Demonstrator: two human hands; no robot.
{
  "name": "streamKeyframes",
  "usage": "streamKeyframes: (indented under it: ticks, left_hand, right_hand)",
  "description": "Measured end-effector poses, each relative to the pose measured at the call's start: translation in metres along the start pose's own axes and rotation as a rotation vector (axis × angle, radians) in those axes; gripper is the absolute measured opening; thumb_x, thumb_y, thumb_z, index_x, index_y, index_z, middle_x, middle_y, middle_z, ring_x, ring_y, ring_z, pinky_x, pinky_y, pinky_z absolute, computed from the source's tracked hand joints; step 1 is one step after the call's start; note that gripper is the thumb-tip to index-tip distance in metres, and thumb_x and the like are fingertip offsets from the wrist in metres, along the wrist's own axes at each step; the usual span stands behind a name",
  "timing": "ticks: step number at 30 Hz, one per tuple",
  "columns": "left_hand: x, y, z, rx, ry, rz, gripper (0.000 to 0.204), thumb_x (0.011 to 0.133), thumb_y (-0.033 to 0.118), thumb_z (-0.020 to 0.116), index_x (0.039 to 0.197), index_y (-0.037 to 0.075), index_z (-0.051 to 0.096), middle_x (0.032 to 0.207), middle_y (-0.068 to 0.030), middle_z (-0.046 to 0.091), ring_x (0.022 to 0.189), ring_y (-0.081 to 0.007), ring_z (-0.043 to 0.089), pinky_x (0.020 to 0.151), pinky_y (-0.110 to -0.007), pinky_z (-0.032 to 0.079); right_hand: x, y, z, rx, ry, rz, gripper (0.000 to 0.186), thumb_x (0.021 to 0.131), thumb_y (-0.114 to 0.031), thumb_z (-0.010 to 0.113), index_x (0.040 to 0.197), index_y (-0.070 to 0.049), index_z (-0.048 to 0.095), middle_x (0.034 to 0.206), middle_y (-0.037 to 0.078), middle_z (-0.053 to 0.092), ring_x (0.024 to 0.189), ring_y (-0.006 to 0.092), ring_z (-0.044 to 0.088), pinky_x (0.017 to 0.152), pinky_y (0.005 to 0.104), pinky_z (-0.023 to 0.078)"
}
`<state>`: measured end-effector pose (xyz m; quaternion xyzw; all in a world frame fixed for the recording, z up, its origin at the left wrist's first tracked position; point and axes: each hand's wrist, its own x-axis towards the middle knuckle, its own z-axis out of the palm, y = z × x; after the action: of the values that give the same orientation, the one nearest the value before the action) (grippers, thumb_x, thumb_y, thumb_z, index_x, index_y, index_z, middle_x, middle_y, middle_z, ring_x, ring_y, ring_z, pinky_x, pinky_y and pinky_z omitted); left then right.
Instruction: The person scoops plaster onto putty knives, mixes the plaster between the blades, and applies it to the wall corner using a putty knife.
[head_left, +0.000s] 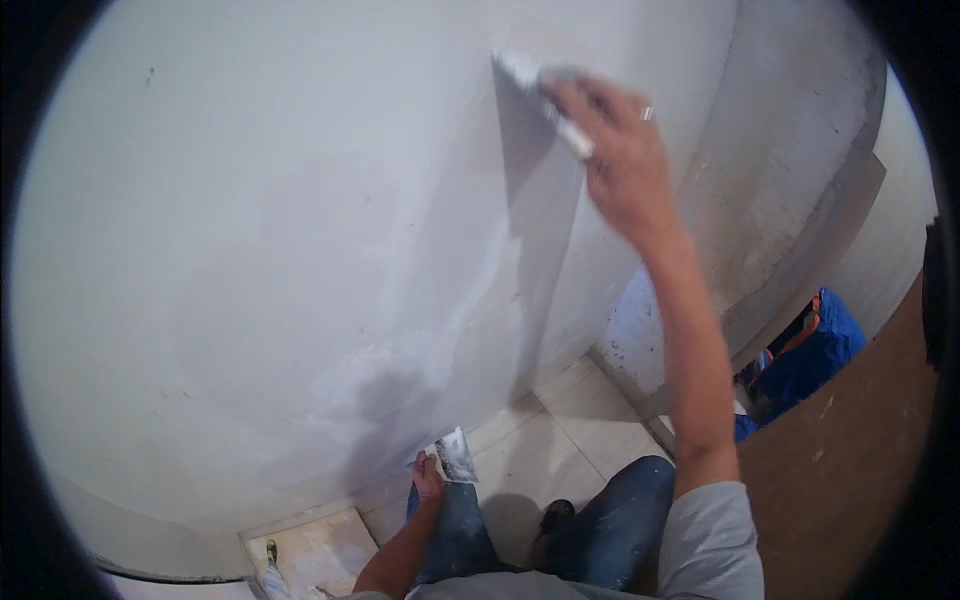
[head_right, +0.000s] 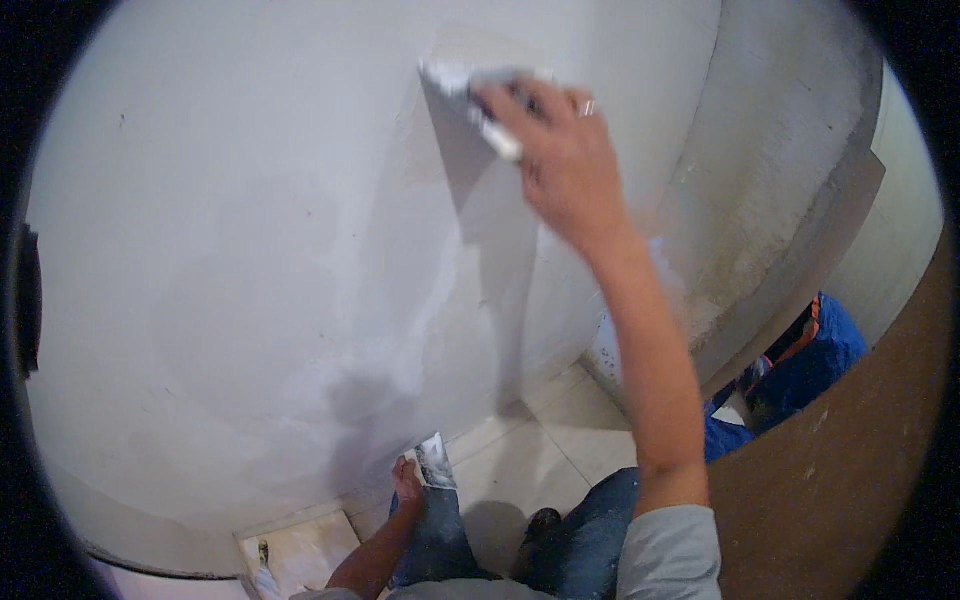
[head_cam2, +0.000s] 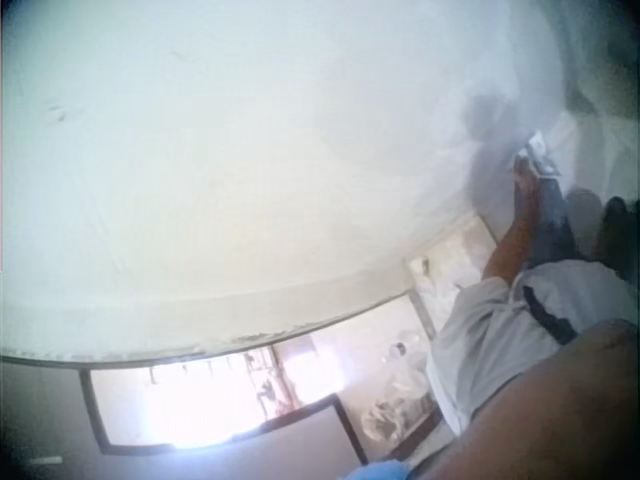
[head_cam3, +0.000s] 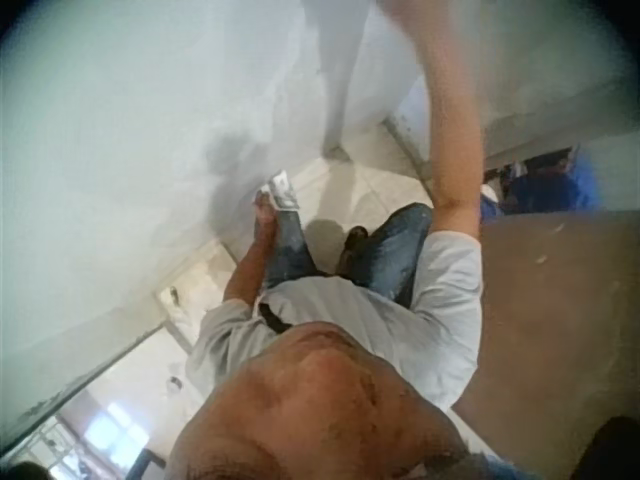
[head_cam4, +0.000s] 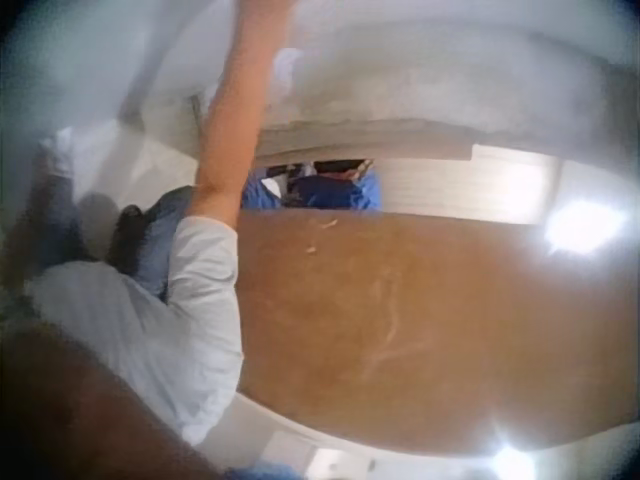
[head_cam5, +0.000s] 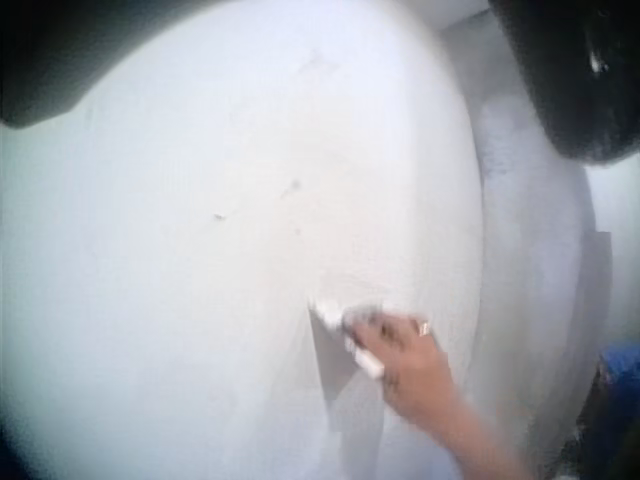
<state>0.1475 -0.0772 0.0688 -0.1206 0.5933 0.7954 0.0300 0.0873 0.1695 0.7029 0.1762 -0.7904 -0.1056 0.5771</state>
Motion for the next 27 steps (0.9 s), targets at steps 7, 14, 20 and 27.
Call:
streamKeyframes:
  ticks: [7,14,20,27]
  left_hand:
    - [-0.017,0.012,0.015,0.282,0.015,0.223,0.03,0.091,0.02,0.055,0.1,-0.007,0.059,0.092,-0.0104,0.058,0.088,-0.02,0.05,0.082,-0.032,0.041]
    - [-0.007,0.009,0.01,0.238,0.048,0.17,0.028,0.091,0.02,0.054,0.097,-0.007,0.058,0.088,-0.0142,0.057,0.086,-0.0224,0.049,0.08,-0.036,0.041]
    - [0.006,-0.023,-0.003,0.138,-0.148,0.211,0.024,0.091,0.019,0.054,0.083,-0.004,0.054,0.078,-0.0085,0.05,0.075,-0.0184,0.044,0.068,-0.038,0.038]
    - [-0.011,0.005,0.023,-0.007,-0.014,0.114,0.024,0.092,0.023,0.053,0.083,0.0,0.053,0.077,-0.0047,0.048,0.073,-0.0168,0.041,0.067,-0.033,0.038]
  right_hand:
    - [-0.178,-0.112,0.069,0.067,-0.067,0.195,0.057,0.076,-0.002,0.063,0.13,-0.022,0.062,0.127,0.01,0.054,0.105,0.0293,0.054,0.092,0.045,0.044]
    - [-0.202,-0.133,0.024,0.188,-0.304,0.254,0.058,0.075,-0.001,0.059,0.13,-0.019,0.062,0.122,0.009,0.06,0.107,0.0298,0.057,0.095,0.0459,0.043]
    - [-0.041,-0.001,-0.01,0.017,0.248,0.166,0.062,0.072,0.005,0.055,0.131,-0.014,0.061,0.123,0.014,0.063,0.111,0.0327,0.057,0.089,0.044,0.043]
    - [-0.002,0.009,-0.014,0.021,0.137,0.118,0.047,0.09,-0.006,0.057,0.136,-0.009,0.054,0.131,0.019,0.058,0.116,0.0352,0.054,0.101,0.0454,0.041]
